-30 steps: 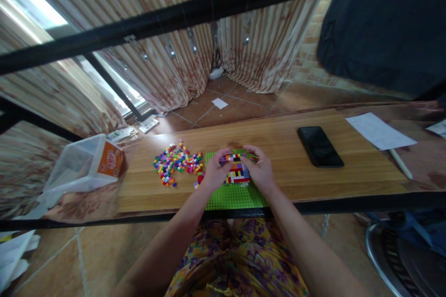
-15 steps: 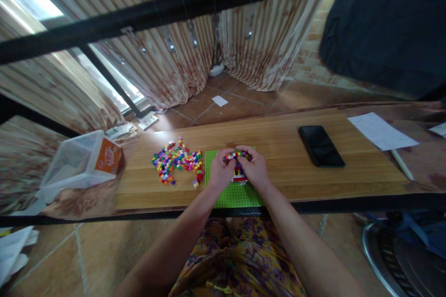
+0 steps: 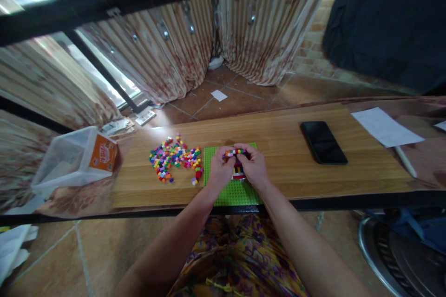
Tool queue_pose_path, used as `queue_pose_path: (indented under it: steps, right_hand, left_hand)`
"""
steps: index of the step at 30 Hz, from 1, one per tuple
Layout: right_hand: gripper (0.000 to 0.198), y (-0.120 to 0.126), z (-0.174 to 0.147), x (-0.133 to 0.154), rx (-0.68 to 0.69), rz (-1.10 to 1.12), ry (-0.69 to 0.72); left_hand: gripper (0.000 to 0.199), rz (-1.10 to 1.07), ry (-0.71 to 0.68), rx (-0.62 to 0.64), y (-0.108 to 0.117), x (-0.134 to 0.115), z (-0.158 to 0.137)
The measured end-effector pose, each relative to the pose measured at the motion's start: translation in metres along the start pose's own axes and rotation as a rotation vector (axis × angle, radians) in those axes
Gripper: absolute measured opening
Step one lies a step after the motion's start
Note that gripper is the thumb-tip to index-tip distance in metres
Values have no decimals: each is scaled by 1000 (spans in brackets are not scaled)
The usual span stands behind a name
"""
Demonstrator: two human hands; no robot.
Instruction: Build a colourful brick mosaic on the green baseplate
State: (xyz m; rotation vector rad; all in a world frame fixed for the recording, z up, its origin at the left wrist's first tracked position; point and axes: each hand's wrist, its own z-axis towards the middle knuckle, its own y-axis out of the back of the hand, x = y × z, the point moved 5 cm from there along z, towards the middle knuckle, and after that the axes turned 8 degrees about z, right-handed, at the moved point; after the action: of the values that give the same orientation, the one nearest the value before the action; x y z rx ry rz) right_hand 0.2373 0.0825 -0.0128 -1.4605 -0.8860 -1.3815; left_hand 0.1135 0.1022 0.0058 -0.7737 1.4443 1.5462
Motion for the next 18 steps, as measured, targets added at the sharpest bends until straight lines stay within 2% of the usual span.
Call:
queue_pose_path:
  steps: [6, 11, 14, 18]
  right_hand:
    - [31, 0, 1, -1, 7, -14, -16]
    - [37, 1, 2, -3, 16, 37, -37]
    - [43, 6, 0, -5, -8, 137, -69]
    - [38, 24, -6, -1, -104, 238, -27]
  left_hand:
    - [27, -12, 7, 1, -3, 3, 2]
    - [33, -2, -64, 13, 2, -3, -1]
    - [49, 41, -147, -44, 20, -9, -13]
    - [54, 164, -215, -134, 64, -2, -39]
